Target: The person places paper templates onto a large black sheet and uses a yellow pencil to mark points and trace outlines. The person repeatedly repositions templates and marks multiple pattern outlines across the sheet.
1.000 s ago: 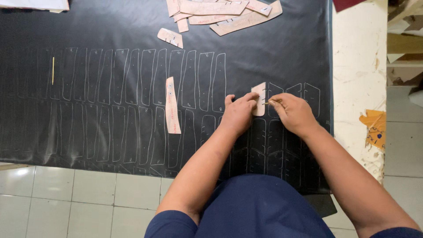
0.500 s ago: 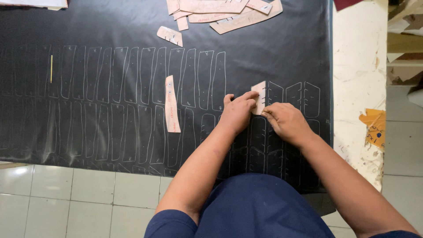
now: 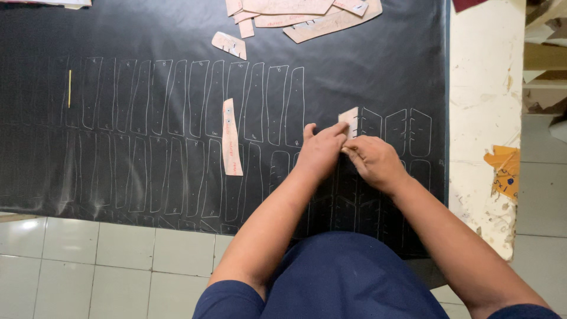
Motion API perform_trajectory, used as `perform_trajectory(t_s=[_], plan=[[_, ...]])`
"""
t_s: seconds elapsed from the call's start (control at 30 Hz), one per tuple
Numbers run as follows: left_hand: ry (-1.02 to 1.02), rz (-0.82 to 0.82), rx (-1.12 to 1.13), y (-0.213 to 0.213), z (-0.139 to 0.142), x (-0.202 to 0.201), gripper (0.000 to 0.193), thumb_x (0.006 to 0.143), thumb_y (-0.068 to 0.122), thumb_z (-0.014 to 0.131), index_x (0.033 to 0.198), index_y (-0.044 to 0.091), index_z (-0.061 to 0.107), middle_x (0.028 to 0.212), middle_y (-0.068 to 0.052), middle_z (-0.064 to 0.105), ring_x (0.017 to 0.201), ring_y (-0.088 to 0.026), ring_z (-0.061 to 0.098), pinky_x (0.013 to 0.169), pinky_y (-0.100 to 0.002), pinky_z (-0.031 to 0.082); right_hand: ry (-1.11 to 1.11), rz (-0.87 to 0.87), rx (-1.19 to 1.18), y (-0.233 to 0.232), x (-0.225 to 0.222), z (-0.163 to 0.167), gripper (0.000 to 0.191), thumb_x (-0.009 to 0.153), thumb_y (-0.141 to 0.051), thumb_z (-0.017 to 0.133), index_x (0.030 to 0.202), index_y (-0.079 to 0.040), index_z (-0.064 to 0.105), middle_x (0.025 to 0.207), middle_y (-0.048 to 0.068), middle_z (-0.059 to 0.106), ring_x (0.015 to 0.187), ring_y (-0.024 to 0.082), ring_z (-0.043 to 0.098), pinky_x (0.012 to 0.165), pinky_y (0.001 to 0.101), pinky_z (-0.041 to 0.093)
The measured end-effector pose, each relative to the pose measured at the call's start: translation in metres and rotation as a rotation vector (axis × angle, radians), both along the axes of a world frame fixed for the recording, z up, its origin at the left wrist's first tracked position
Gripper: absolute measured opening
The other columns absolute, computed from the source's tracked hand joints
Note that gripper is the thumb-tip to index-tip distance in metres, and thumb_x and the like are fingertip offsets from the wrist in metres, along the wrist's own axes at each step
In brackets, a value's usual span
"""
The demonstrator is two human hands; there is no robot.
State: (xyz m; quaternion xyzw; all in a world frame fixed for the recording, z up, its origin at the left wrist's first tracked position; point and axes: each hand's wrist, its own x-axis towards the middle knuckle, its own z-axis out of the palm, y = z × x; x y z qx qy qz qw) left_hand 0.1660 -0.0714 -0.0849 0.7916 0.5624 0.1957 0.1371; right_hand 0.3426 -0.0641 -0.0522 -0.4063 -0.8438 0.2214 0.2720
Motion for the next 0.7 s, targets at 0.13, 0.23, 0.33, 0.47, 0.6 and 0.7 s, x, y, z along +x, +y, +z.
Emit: perform_trajectory(t_s=[0.13,0.23,0.33,0.47,0.6,0.7], plan=[[0.177,0.015,-0.113,-0.005,-0.013,0.028,0.023,0.102,0.016,0.050,0.116,0.005,0.064,0.127,-0.011,0.066,0.103,-0.031,0.070,0.092,-0.050,0.048,0.007,-0.187,0.026,0.013,0.009,0.017,0.014,0.105,-0.018,0.065,0.099,-0.008,0.071,0.090,0.008,0.069,0.082,0.026,0.067,0.077,0.0374,0.054],[0.039,0.224,-0.416,-0.019,-0.030,0.062,0.047,0.104,0.018,0.048,0.148,0.001,0.044,0.110,-0.022,0.072,0.091,-0.038,0.072,0.082,-0.049,0.055,0.107,-0.070,0.044,0.025,0.011,0.024,0.012,0.099,-0.017,0.066,0.096,-0.006,0.070,0.089,0.008,0.069,0.085,0.029,0.066,0.078,0.0401,0.051],[-0.165,0.425,-0.567,-0.021,-0.053,0.082,0.051,0.104,0.024,0.046,0.149,0.000,0.038,0.102,-0.032,0.068,0.086,-0.045,0.070,0.074,-0.051,0.057,0.006,0.083,-0.024,0.036,-0.002,0.021,0.011,0.094,-0.018,0.068,0.088,-0.009,0.071,0.083,0.006,0.070,0.078,0.030,0.063,0.078,0.0425,0.050],[-0.147,0.382,-0.603,-0.020,-0.077,0.080,0.045,0.100,0.026,0.054,0.133,-0.004,0.047,0.098,-0.031,0.066,0.083,-0.043,0.073,0.068,-0.048,0.062,-0.044,0.090,-0.032,0.036,-0.012,0.013,0.013,0.092,-0.020,0.070,0.086,-0.009,0.071,0.082,0.005,0.071,0.079,0.031,0.063,0.077,0.0438,0.048],[0.059,0.223,-0.259,-0.022,-0.067,0.072,0.060,0.099,0.020,0.051,0.147,-0.014,0.037,0.079,-0.024,0.071,0.067,-0.039,0.072,0.064,-0.049,0.059,0.017,0.044,0.108,0.040,-0.008,0.008,0.011,0.094,-0.019,0.069,0.090,-0.008,0.071,0.089,0.007,0.070,0.087,0.030,0.066,0.083,0.0439,0.049],[0.086,0.179,-0.167,-0.023,-0.044,0.051,0.063,0.094,0.021,0.055,0.148,-0.010,0.043,0.072,-0.023,0.072,0.058,-0.037,0.069,0.061,-0.050,0.057,0.061,-0.070,0.123,0.047,-0.002,0.007,0.013,0.098,-0.018,0.068,0.095,-0.006,0.072,0.094,0.008,0.071,0.091,0.030,0.067,0.083,0.0432,0.049]])
